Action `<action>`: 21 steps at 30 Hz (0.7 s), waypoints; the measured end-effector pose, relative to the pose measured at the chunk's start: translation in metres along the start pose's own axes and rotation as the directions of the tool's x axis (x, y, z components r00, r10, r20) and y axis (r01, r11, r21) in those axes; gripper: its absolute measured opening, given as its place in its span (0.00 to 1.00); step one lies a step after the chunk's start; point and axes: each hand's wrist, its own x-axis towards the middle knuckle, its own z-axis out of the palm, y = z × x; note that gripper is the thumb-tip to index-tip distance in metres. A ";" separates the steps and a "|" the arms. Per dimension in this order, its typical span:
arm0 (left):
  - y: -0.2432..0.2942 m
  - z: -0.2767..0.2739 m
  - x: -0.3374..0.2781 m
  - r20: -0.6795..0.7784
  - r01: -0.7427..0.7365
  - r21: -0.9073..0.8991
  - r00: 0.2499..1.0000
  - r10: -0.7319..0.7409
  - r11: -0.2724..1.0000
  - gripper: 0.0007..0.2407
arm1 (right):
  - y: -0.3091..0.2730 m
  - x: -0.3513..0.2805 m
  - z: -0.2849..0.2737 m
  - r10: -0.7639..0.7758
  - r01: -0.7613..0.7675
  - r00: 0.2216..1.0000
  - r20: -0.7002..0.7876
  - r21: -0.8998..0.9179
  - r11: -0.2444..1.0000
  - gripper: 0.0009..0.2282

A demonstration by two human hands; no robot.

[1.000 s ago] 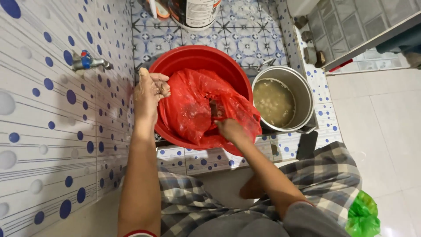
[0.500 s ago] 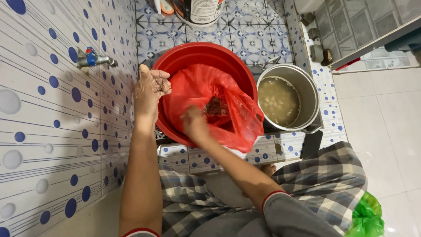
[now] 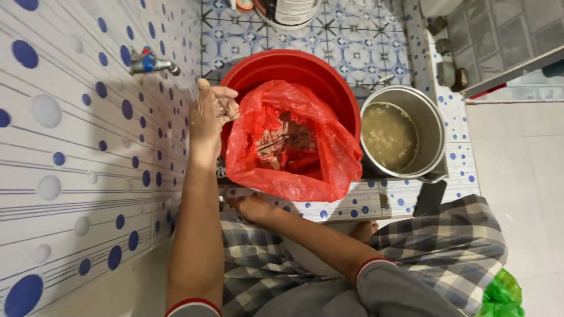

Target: The person is manually shaping meatballs from a large batch of meat mixture and dropping them into a pot of simmering liquid.

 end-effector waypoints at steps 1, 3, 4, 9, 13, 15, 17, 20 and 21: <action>-0.002 -0.002 0.001 -0.004 0.001 0.003 1.000 -0.001 1.000 0.32 | 0.000 0.005 0.007 -0.003 0.003 1.000 0.001 0.003 1.000 0.04; -0.004 -0.004 0.006 0.007 0.006 -0.002 1.000 -0.006 1.000 0.32 | 0.001 0.016 0.020 -0.178 0.181 0.983 0.056 -0.063 0.981 0.07; -0.003 -0.003 0.006 0.005 0.003 0.000 1.000 -0.003 1.000 0.32 | 0.003 0.023 0.036 -0.181 0.184 0.982 0.053 -0.063 0.981 0.07; -0.008 -0.004 0.010 0.029 0.004 0.011 1.000 -0.004 1.000 0.32 | 0.039 0.055 0.207 -0.285 0.229 0.950 0.125 0.337 0.913 0.10; -0.009 -0.001 0.010 0.074 0.008 -0.013 0.997 -0.007 1.000 0.33 | 0.045 0.074 0.272 0.166 -0.560 0.776 0.608 0.545 0.623 0.35; -0.005 0.000 0.007 0.019 0.009 0.030 1.000 -0.010 1.000 0.34 | 0.029 0.053 0.187 0.212 -0.617 0.774 0.597 0.633 0.468 0.30; -0.004 -0.003 0.004 0.010 0.044 0.009 0.999 -0.044 0.999 0.33 | 0.016 0.015 0.091 0.252 -0.647 0.761 0.597 0.679 0.347 0.25; 0.000 -0.007 0.005 -0.011 0.074 -0.010 0.997 -0.074 0.997 0.31 | 0.010 -0.026 -0.021 0.216 -0.378 0.926 0.310 0.772 0.511 0.13; 0.001 -0.008 0.004 -0.026 0.072 -0.008 0.997 -0.072 0.997 0.31 | 0.013 -0.041 -0.053 0.042 -0.044 0.999 0.019 0.683 0.729 0.07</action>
